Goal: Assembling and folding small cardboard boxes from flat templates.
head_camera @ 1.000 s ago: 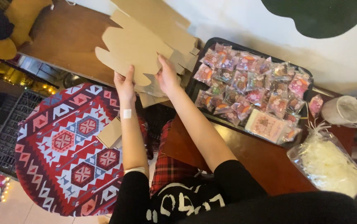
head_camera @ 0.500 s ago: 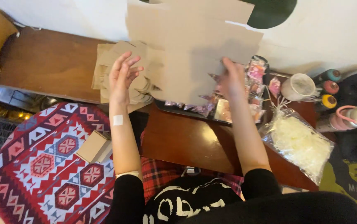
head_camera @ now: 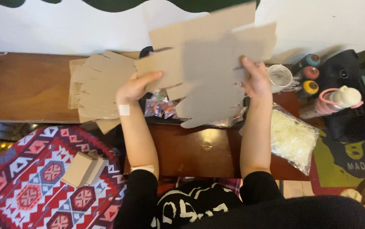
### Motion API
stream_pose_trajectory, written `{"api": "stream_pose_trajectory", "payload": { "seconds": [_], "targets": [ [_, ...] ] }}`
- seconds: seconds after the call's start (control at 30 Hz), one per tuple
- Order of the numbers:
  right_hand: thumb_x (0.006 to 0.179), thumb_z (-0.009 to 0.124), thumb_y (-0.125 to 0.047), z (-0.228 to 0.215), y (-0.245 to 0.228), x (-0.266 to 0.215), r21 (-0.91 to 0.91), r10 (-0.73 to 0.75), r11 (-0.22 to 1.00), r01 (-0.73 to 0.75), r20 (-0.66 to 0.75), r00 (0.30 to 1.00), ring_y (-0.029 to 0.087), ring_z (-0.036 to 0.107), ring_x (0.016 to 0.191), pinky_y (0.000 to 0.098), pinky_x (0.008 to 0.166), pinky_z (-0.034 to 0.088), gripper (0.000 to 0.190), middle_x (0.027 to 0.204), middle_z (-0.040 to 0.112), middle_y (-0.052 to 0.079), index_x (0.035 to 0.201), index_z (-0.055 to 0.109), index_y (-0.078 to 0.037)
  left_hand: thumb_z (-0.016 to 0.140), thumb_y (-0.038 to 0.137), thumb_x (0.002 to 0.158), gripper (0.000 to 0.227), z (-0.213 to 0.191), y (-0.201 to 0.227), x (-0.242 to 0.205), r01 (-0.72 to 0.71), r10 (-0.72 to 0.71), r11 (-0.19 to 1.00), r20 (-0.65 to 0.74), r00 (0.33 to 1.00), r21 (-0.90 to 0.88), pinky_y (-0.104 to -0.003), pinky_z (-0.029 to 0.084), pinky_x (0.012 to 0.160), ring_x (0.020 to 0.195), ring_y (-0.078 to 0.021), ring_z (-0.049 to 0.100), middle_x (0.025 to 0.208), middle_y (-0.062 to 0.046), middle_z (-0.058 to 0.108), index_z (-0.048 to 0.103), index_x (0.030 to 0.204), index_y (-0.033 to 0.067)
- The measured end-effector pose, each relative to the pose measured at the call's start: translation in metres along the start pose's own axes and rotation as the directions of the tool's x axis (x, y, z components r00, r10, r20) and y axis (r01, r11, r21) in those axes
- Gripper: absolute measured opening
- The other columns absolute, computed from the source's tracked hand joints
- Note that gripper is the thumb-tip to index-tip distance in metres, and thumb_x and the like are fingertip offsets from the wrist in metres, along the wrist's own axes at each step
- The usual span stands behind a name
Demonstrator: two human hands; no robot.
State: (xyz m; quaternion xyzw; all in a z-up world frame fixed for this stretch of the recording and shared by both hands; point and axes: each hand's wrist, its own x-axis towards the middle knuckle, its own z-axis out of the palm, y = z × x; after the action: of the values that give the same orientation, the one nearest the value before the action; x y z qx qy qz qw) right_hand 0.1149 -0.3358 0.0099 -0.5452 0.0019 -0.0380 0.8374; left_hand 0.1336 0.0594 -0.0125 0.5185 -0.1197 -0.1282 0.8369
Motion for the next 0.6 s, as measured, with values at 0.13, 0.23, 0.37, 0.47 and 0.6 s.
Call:
{"api": "stream_pose_trajectory", "payload": {
  "seconds": [0.13, 0.23, 0.37, 0.47, 0.6],
  "targets": [
    [0.089, 0.078, -0.008, 0.006, 0.007, 0.010, -0.020, -0.078, 0.997, 0.079, 0.065, 0.995, 0.029, 0.058, 0.129, 0.0410, 0.110, 0.051, 0.062, 0.137, 0.060, 0.016, 0.141, 0.047, 0.002, 0.077, 0.010, 0.090, 0.041, 0.003, -0.002, 0.006, -0.019, 0.011, 0.996, 0.087, 0.996, 0.082, -0.034, 0.052, 0.105, 0.119, -0.0201, 0.066, 0.129, -0.011, 0.070, 0.067, 0.127, -0.0031],
    [0.088, 0.077, -0.004, 0.034, 0.001, 0.012, -0.063, -0.086, 0.994, 0.089, 0.043, 0.995, 0.029, 0.060, 0.126, 0.0398, 0.108, 0.051, 0.061, 0.136, 0.061, 0.018, 0.140, 0.048, 0.007, 0.079, 0.010, 0.088, 0.047, 0.005, 0.007, 0.006, -0.040, 0.038, 0.998, 0.036, 0.999, 0.041, -0.035, 0.052, 0.103, 0.117, -0.0206, 0.065, 0.127, -0.010, 0.069, 0.063, 0.130, -0.0032],
    [0.086, 0.077, -0.009, 0.050, 0.007, 0.012, -0.258, -0.067, 0.965, 0.035, -0.119, 0.991, 0.025, 0.065, 0.113, 0.0358, 0.096, 0.054, 0.050, 0.125, 0.067, 0.017, 0.130, 0.057, 0.006, 0.075, 0.017, 0.093, 0.047, 0.003, 0.011, -0.002, 0.049, -0.048, 0.991, -0.009, 0.999, 0.124, -0.030, 0.050, 0.102, 0.119, -0.0153, 0.061, 0.130, -0.006, 0.068, 0.063, 0.133, -0.0044],
    [0.086, 0.079, -0.012, 0.051, 0.013, 0.023, -0.370, -0.112, 0.928, 0.045, -0.160, 0.981, 0.023, 0.067, 0.107, 0.0340, 0.090, 0.054, 0.046, 0.119, 0.069, 0.015, 0.125, 0.062, 0.006, 0.074, 0.022, 0.096, 0.047, 0.001, 0.013, 0.003, 0.036, -0.046, 0.960, 0.026, 0.999, 0.279, -0.028, 0.049, 0.101, 0.118, -0.0125, 0.059, 0.129, -0.004, 0.067, 0.063, 0.133, -0.0036],
    [0.084, 0.082, -0.015, 0.044, 0.025, 0.025, -0.427, -0.182, 0.901, 0.078, -0.208, 0.961, 0.021, 0.067, 0.101, 0.0319, 0.086, 0.055, 0.046, 0.114, 0.069, 0.012, 0.121, 0.063, 0.004, 0.070, 0.028, 0.099, 0.045, -0.007, 0.004, 0.010, 0.098, -0.121, 0.907, 0.030, 0.992, 0.410, -0.027, 0.049, 0.097, 0.113, -0.0107, 0.059, 0.125, -0.003, 0.068, 0.066, 0.132, -0.0022]
  ]
}}
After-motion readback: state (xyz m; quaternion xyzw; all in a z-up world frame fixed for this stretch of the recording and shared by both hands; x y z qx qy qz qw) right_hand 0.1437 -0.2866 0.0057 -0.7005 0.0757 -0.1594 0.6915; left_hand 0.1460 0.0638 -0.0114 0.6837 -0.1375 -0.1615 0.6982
